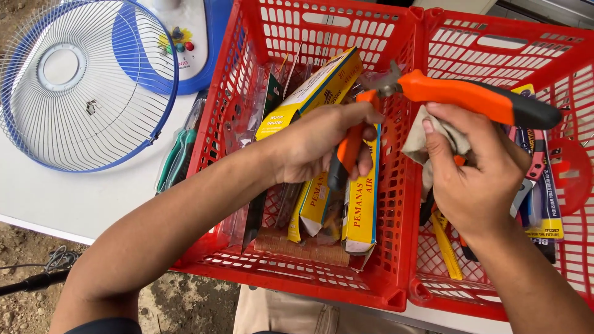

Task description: The person is cleaning various types of pliers and cutters using a white cloth, picking them from one red basket and placing them back after wiping.

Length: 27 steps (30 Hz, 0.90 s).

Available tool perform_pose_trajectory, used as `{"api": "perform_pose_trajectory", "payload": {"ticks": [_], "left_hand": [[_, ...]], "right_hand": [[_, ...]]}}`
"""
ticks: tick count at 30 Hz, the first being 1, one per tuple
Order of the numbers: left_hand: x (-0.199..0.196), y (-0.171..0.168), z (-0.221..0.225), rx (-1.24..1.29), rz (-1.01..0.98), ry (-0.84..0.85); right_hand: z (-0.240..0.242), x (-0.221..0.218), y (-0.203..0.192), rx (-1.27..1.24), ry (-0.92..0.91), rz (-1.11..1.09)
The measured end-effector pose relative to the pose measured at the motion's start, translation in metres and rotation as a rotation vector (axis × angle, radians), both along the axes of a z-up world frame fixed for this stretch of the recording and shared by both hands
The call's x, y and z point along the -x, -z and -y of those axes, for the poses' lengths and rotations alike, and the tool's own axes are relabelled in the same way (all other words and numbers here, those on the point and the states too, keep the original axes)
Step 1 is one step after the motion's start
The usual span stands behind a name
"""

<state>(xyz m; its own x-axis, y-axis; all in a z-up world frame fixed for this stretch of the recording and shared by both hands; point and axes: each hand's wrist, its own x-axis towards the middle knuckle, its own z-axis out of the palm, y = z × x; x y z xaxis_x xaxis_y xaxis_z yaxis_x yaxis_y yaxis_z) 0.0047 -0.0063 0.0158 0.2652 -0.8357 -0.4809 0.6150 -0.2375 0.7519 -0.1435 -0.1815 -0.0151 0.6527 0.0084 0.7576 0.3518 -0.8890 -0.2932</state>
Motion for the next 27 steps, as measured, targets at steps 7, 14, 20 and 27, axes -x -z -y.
{"api": "perform_pose_trajectory", "payload": {"ticks": [7,14,20,27], "left_hand": [[0.032,0.001,0.006,0.030,0.063,0.022],[0.032,0.006,0.008,0.087,-0.052,-0.005],[0.036,0.011,0.008,0.082,-0.066,0.001],[0.018,0.007,0.005,0.138,-0.187,-0.069]], "right_hand": [[0.007,-0.009,0.013,-0.002,0.045,0.143],[0.003,-0.012,0.013,0.092,0.022,0.159],[0.017,-0.015,0.019,0.409,0.108,0.260],[0.023,-0.021,0.020,0.461,0.014,-0.068]]}}
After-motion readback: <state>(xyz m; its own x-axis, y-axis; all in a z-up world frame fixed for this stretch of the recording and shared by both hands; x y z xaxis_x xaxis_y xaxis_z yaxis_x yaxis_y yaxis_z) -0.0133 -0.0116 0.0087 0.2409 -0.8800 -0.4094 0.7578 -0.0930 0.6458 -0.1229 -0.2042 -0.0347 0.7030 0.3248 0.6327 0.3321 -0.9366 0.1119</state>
